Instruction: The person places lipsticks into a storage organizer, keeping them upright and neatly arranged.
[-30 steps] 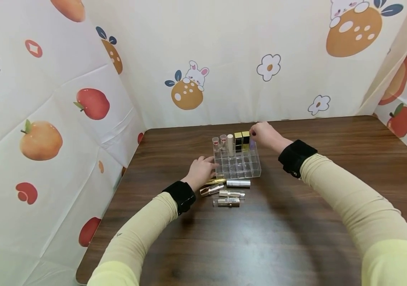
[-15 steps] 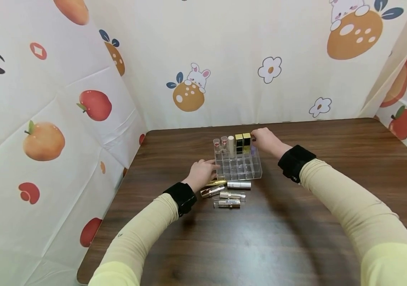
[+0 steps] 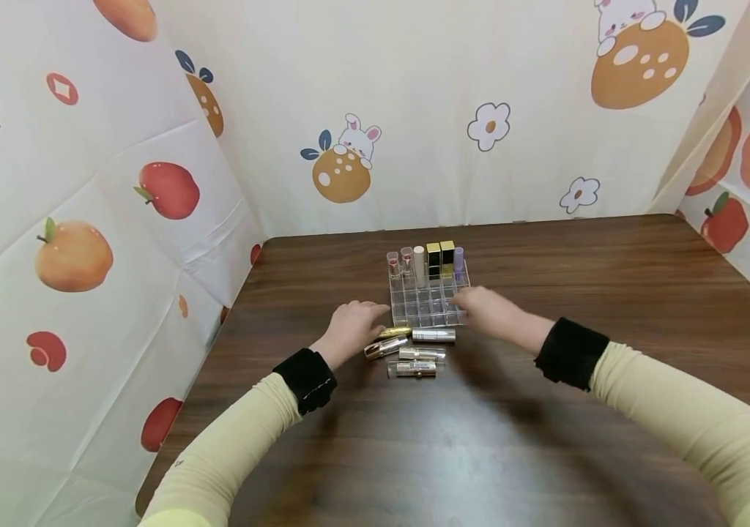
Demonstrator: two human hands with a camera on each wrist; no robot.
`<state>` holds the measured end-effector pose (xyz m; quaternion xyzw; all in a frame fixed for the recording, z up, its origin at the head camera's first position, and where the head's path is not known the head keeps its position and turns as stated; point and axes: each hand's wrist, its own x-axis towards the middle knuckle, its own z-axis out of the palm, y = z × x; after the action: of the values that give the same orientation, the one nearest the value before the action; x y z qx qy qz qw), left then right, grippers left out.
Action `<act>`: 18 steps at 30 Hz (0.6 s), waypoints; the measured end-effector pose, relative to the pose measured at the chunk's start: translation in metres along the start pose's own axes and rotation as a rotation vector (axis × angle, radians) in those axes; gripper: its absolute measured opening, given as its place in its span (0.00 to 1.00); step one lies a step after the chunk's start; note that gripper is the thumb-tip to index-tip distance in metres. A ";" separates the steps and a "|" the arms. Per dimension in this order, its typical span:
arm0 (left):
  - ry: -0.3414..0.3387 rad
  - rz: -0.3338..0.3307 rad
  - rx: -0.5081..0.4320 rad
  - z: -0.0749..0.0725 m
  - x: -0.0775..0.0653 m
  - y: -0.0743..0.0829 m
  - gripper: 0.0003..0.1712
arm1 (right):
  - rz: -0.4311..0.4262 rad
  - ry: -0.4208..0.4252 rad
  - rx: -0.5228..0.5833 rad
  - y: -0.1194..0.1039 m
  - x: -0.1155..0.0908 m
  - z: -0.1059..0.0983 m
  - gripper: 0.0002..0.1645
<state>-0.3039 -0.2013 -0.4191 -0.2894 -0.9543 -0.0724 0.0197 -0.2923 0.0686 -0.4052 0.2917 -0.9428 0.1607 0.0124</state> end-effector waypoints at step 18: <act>0.027 0.022 0.000 -0.003 -0.003 0.008 0.14 | -0.132 0.088 -0.210 0.003 -0.008 0.067 0.06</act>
<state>-0.2973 -0.1968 -0.4150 -0.2991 -0.9506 -0.0761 0.0335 -0.2827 0.0540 -0.4700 0.3428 -0.9318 0.0724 0.0951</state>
